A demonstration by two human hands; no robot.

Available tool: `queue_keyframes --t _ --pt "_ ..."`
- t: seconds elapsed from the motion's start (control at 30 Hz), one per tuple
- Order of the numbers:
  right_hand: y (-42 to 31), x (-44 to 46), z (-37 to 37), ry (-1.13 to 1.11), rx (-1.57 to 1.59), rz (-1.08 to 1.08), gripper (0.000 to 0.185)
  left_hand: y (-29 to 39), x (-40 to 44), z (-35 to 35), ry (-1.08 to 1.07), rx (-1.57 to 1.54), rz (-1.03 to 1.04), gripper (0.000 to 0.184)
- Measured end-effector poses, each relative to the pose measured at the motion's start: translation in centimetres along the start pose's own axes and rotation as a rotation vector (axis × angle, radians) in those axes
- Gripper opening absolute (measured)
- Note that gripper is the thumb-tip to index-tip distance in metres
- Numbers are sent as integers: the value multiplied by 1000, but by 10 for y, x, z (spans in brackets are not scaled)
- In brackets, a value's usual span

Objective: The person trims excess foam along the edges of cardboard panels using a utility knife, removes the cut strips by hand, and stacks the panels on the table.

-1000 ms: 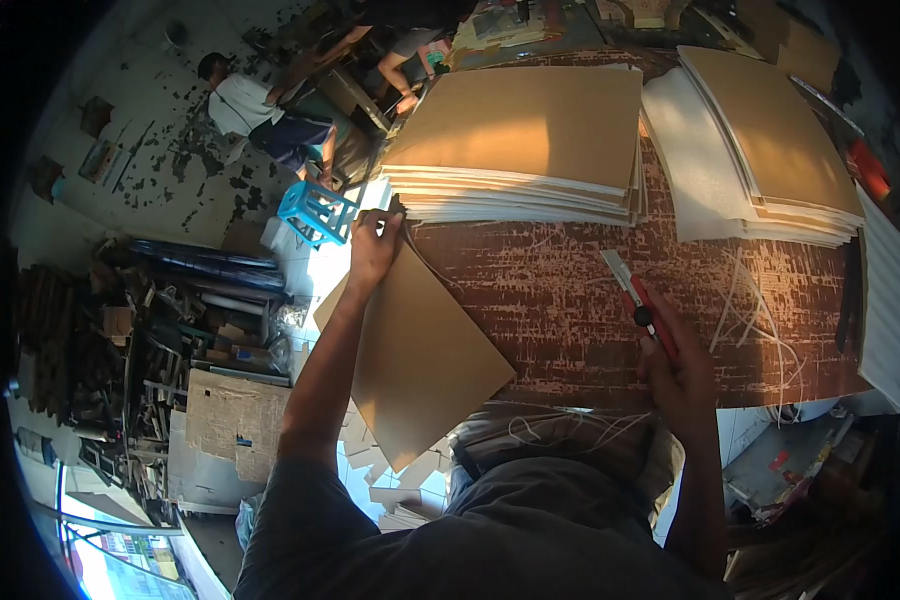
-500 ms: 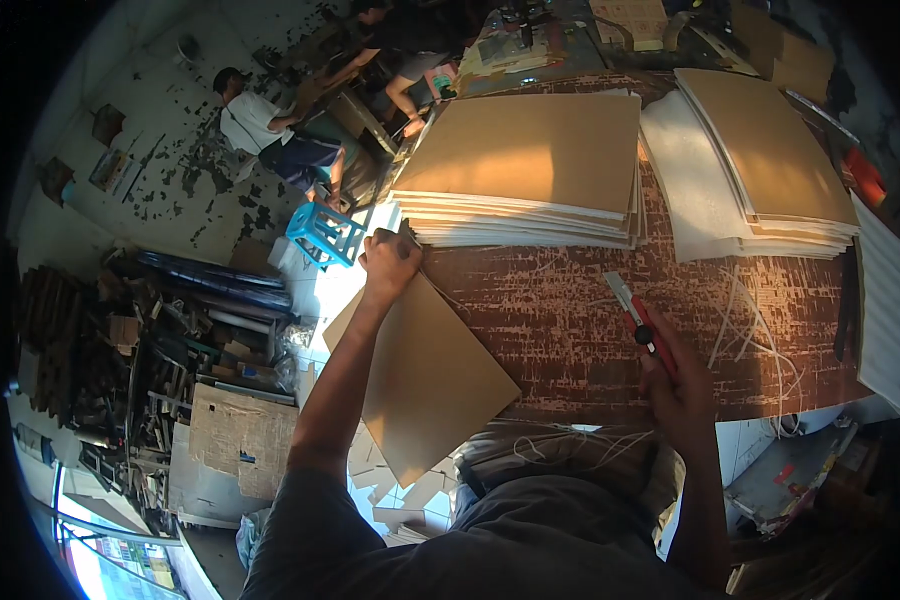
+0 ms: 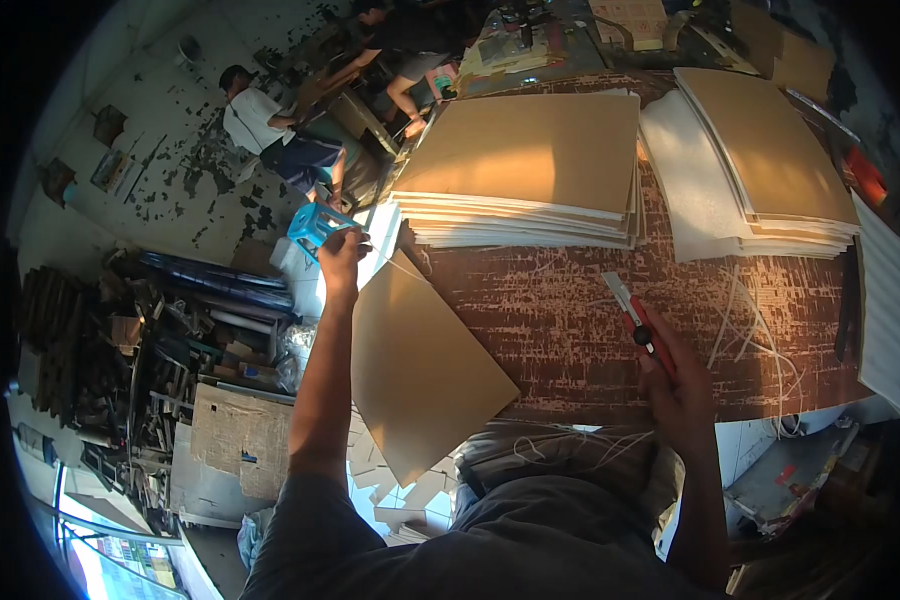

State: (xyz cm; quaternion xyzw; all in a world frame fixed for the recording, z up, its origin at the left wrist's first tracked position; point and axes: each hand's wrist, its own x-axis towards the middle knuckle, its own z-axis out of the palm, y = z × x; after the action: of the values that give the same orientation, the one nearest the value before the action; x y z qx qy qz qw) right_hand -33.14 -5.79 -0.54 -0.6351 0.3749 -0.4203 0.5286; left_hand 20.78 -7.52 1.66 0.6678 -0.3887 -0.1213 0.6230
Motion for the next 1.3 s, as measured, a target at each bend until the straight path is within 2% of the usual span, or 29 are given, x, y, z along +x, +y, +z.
queue_keyframes --t 0.13,0.2,0.23,0.3,0.37,0.4,0.43,0.47,0.5,0.63,0.7,0.77,0.8,0.93,1.0,1.03,1.1,1.13,1.2,1.23,1.3 --pt "2 0 -1 -4 -10 10 54 -17 23 -41 244 -150 -7 18" --pt "3 -2 -2 -6 -39 17 54 -25 26 -56 309 -236 -1 24" --pt "3 -1 -2 -1 -37 16 53 -24 25 -60 326 -255 13 31" --pt "3 -1 -2 -2 -37 25 53 -37 28 -72 316 13 -42 72" --pt "2 0 -2 -1 -38 22 53 -52 25 -80 105 341 39 78" --pt "2 0 -2 -7 -39 32 53 -18 4 -67 -36 496 -18 71" --pt "1 -1 -1 -3 -31 27 53 -23 2 -68 -203 366 -25 56" --pt "1 -1 0 3 -23 24 53 -29 -4 -71 -280 418 -58 52" --pt "1 0 0 4 -23 38 53 -12 -19 -65 -360 469 -93 50" --pt "0 -3 1 24 -59 38 51 -7 -34 -69 -447 704 -25 55" --pt "3 -2 1 22 -47 12 51 -13 -39 -69 -439 682 22 56" --pt "3 -2 1 29 -46 5 51 3 -45 -68 -472 709 -151 50" --pt "0 -2 2 25 -28 33 51 -9 -43 -75 -481 619 -99 57" --pt "-4 -2 3 23 -8 73 52 -12 -44 -89 -455 577 -127 52" --pt "0 -2 1 23 -16 56 52 -5 -51 -99 -327 572 -249 48" --pt "1 -3 0 19 -25 38 52 -18 -48 -115 -330 573 -249 48" --pt "1 -4 0 21 -28 33 52 -55 -41 -159 -274 397 -332 42" --pt "0 -4 0 20 -31 26 51 -52 -49 -167 -273 400 -335 42" --pt "0 -3 1 23 -28 23 51 -46 -71 -187 -181 43 -500 34" --pt "1 -3 1 27 -28 18 51 -46 -82 -199 -178 47 -504 34" --pt "1 -3 1 19 -21 14 51 -43 -104 -224 -178 -154 -626 37"
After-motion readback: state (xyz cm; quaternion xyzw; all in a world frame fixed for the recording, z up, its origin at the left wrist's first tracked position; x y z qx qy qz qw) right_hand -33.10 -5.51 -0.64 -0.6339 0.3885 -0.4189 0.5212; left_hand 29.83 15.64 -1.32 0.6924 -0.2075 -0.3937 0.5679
